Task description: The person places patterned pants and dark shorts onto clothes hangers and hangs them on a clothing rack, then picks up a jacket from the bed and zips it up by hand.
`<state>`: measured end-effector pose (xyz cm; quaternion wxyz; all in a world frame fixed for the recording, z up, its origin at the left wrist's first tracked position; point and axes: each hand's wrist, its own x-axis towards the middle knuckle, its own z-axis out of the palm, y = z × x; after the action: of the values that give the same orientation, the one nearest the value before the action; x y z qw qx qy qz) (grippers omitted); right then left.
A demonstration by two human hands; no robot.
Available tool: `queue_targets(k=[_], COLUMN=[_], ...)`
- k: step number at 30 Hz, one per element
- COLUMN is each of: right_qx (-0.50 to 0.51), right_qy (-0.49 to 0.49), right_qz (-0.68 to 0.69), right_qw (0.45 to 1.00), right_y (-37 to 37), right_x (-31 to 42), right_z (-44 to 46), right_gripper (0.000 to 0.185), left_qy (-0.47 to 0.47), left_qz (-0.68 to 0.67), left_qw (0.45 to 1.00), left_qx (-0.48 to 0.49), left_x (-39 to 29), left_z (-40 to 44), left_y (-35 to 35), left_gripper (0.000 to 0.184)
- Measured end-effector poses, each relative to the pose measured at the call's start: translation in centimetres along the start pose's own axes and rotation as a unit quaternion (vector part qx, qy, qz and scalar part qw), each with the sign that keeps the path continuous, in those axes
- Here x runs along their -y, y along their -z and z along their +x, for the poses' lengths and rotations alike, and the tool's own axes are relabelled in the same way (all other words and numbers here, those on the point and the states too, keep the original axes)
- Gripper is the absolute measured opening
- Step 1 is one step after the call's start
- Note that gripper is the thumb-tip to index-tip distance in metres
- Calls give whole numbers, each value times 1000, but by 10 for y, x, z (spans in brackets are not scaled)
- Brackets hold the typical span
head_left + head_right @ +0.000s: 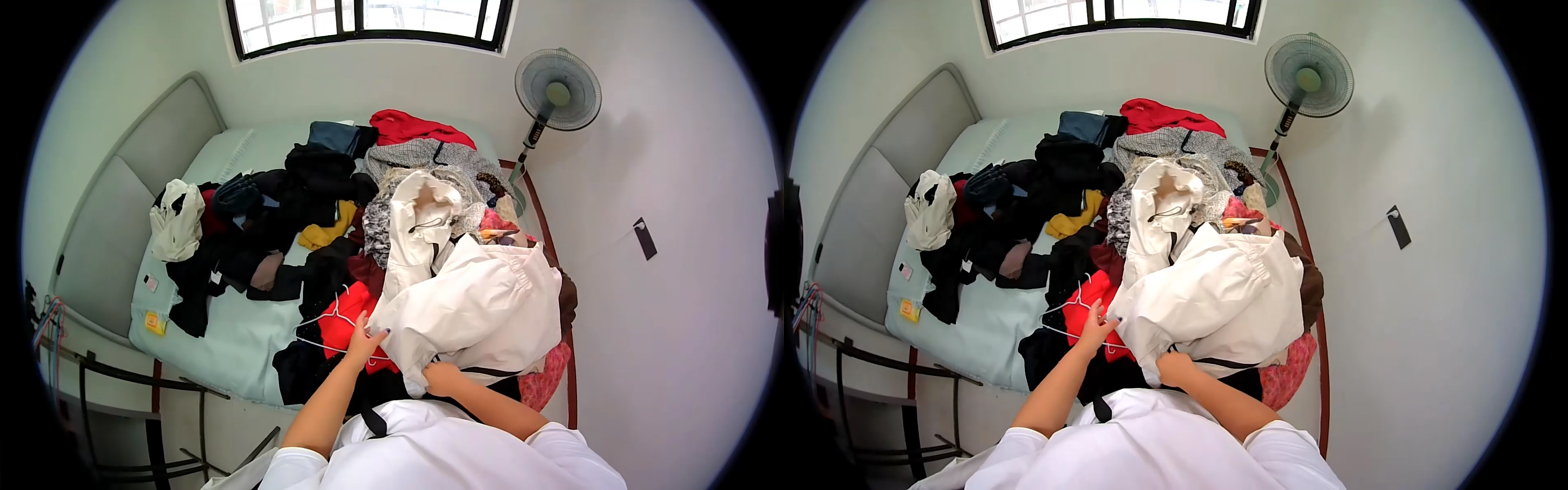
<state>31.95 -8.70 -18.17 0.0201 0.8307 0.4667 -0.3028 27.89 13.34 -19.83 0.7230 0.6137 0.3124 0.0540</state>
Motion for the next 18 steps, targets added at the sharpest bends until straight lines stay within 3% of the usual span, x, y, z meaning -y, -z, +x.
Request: queue_targets(k=[1, 3, 5, 6, 7, 8, 10, 13, 18], right_qx=[-11, -274, -479, -488, -520, -519, -266, -259, -58], right_qy=[13, 49, -19, -70, -107, -107, -202, -167, -47], right_qz=[-10, 137, -39, -14, -93, -94, -67, -94, 7], right_qw=[1000, 951, 877, 870, 842, 843, 940, 947, 997], right_y=[45, 78, 116, 132, 133, 123, 102, 75, 6], right_x=[13, 1, -18, -32, -53, -73, -109, -111, -78], right_z=[-11, -6, -1, 3, 12, 17, 27, 29, 7], right_gripper=[26, 33, 46, 52, 48, 48, 39, 30, 19], left_qy=[-46, -147, -152, -158, -148, -148, -139, -91, -85], left_qz=[72, 157, 212, 268, 286, 285, 285, 327, 321], left_qw=[996, 974, 962, 945, 941, 941, 940, 927, 912], left_qx=[26, 66, 86, 102, 107, 109, 124, 158, 240], left_x=[3, 25, 12, 5, 7, 14, 30, 28, 38], left_z=[3, 22, 17, 16, 19, 24, 33, 27, 22], left_y=[-5, -12, -24, -30, -34, -38, -43, -42, -31], left_gripper=[85, 93, 93, 94, 96, 96, 94, 92, 91])
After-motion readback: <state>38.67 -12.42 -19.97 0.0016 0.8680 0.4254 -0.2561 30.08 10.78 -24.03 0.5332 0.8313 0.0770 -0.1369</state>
